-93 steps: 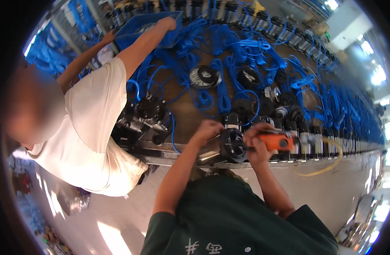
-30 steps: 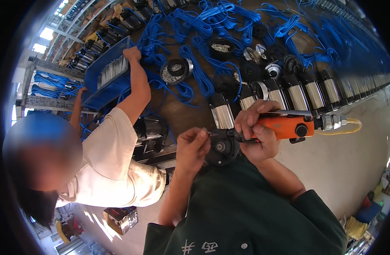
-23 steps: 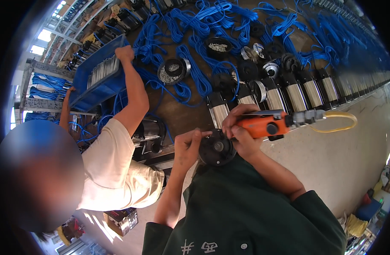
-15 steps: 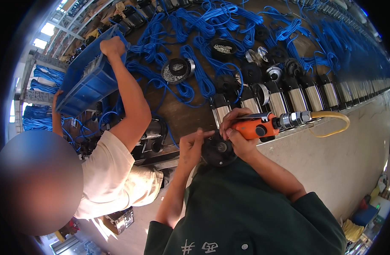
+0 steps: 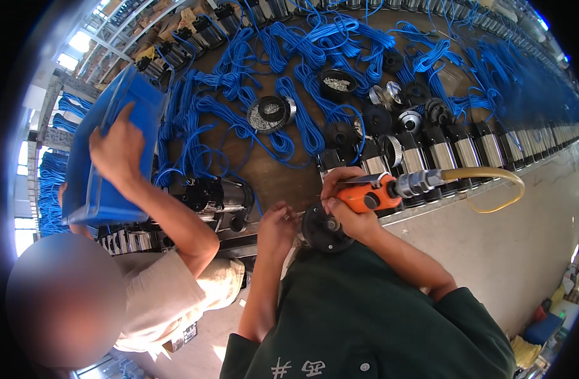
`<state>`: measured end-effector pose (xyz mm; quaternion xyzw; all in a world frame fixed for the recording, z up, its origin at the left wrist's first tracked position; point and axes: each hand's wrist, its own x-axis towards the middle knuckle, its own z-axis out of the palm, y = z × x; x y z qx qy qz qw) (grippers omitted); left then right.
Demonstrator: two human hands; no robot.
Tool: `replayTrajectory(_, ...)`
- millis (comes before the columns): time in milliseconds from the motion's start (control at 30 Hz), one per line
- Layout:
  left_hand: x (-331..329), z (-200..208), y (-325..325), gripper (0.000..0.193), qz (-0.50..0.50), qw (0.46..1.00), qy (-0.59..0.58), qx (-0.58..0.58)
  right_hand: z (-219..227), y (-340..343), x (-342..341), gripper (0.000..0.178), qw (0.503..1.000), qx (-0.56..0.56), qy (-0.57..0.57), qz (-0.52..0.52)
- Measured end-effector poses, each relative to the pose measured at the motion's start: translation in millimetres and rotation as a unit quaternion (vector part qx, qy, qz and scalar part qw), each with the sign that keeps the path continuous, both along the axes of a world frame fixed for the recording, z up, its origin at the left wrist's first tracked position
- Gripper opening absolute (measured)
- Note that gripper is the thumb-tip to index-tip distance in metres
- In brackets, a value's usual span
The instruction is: The person assembles water pumps on a long table by placing gaskets, silver covers, and black caps onto the pump bodies and securing them using a pneumatic screwdriver.
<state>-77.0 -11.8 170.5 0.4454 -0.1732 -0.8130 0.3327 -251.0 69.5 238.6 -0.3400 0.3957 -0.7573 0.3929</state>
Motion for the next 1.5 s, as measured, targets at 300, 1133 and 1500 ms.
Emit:
replayTrajectory(300, 13.8, 22.0, 4.1, 0.027, -0.009, 0.995, 0.057, -0.076, 18.5, 8.9, -15.3, 0.034, 0.986, -0.091, -0.120, -0.068)
replayTrajectory(1133, -43.7, 74.5, 26.2, 0.023, -0.168, 0.979, 0.100, -0.053, 51.6, 32.7, -26.2, 0.030, 0.965, -0.193, -0.119, -0.135)
replayTrajectory(1500, -54.4, 81.9, 25.5, 0.020, -0.268, 0.954, 0.070, -0.113, 46.3, 50.6, -32.3, 0.030, 0.959, -0.194, -0.108, -0.178)
